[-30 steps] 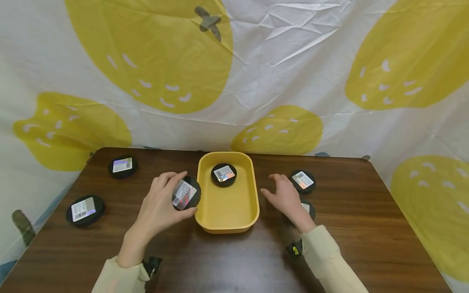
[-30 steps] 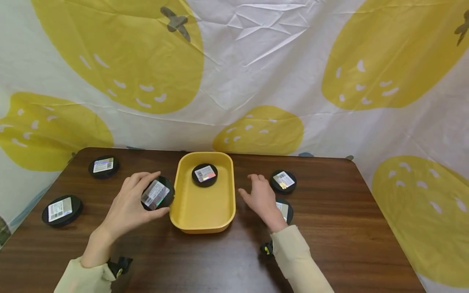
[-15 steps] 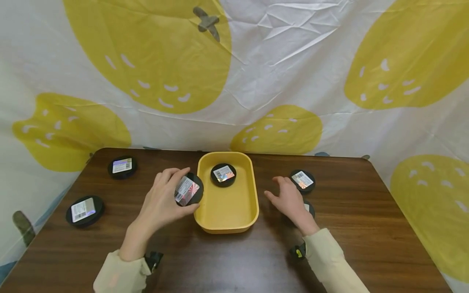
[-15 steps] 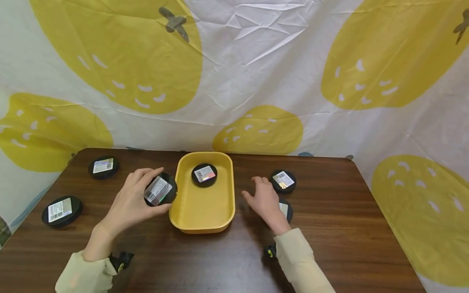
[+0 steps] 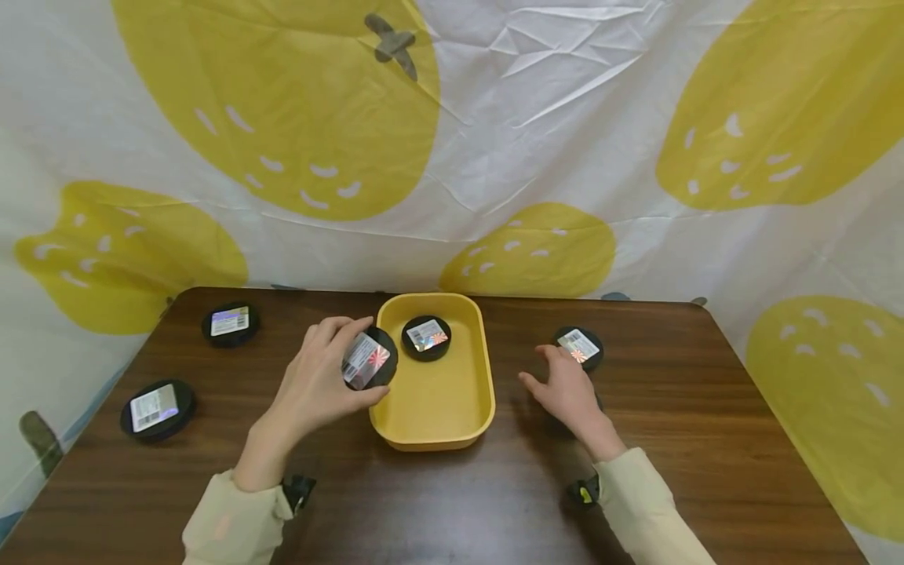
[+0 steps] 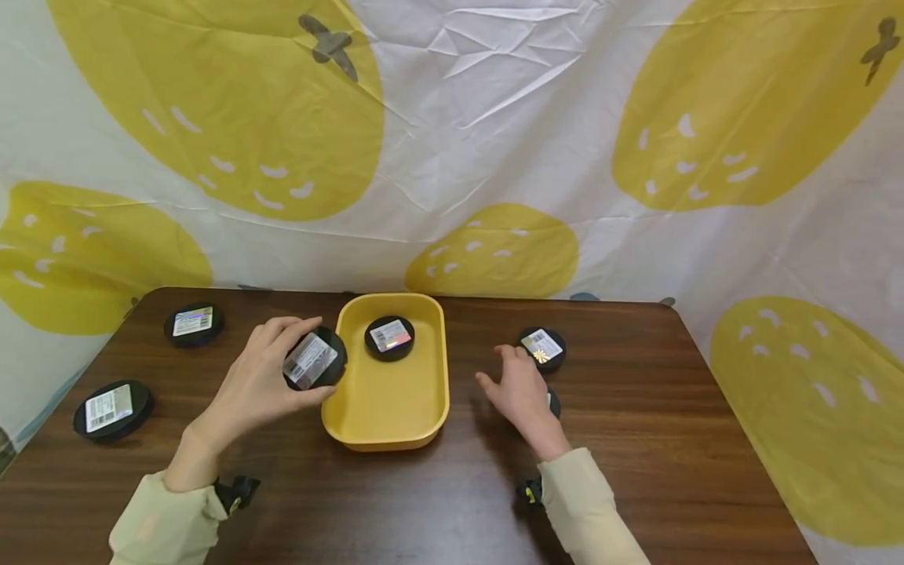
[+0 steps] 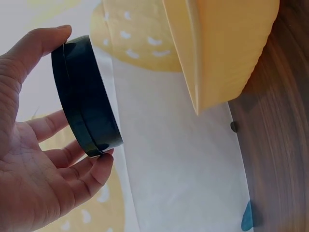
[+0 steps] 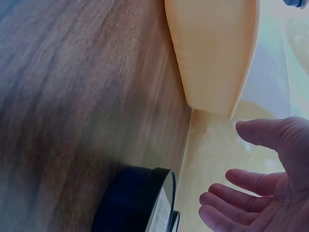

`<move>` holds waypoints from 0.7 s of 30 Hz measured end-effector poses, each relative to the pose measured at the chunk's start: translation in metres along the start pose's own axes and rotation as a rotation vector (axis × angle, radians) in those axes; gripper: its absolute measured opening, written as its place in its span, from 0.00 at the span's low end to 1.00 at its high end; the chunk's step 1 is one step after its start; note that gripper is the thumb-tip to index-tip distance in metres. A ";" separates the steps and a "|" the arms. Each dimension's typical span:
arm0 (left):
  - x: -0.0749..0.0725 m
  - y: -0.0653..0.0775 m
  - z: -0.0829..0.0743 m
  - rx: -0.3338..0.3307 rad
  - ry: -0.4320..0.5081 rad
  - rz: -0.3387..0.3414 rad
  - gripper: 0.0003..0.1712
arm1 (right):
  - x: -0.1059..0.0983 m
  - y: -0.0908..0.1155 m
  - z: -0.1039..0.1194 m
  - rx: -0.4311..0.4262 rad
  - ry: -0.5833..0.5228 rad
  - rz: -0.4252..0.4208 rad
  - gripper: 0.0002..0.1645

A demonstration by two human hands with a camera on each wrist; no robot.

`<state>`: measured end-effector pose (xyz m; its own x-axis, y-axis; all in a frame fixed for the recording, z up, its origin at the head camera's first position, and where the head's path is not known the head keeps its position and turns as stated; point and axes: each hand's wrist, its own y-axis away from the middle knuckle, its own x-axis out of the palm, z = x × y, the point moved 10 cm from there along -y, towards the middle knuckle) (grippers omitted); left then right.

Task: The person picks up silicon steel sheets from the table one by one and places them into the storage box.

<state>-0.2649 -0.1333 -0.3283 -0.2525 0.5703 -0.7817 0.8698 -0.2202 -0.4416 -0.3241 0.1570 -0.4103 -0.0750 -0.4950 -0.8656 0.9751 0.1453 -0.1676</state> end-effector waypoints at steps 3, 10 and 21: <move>0.001 -0.002 -0.002 0.004 0.006 0.001 0.48 | -0.002 0.003 -0.001 -0.023 -0.005 -0.007 0.30; 0.005 -0.009 -0.005 0.013 0.014 0.020 0.46 | -0.006 0.011 -0.004 -0.025 -0.007 -0.015 0.29; 0.012 -0.018 -0.010 0.043 0.018 0.048 0.47 | -0.007 0.015 -0.012 -0.002 0.021 -0.033 0.29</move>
<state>-0.2797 -0.1145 -0.3254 -0.2033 0.5725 -0.7943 0.8614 -0.2812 -0.4231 -0.3112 0.1735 -0.4123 -0.1121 -0.4812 -0.8694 0.9715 0.1308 -0.1977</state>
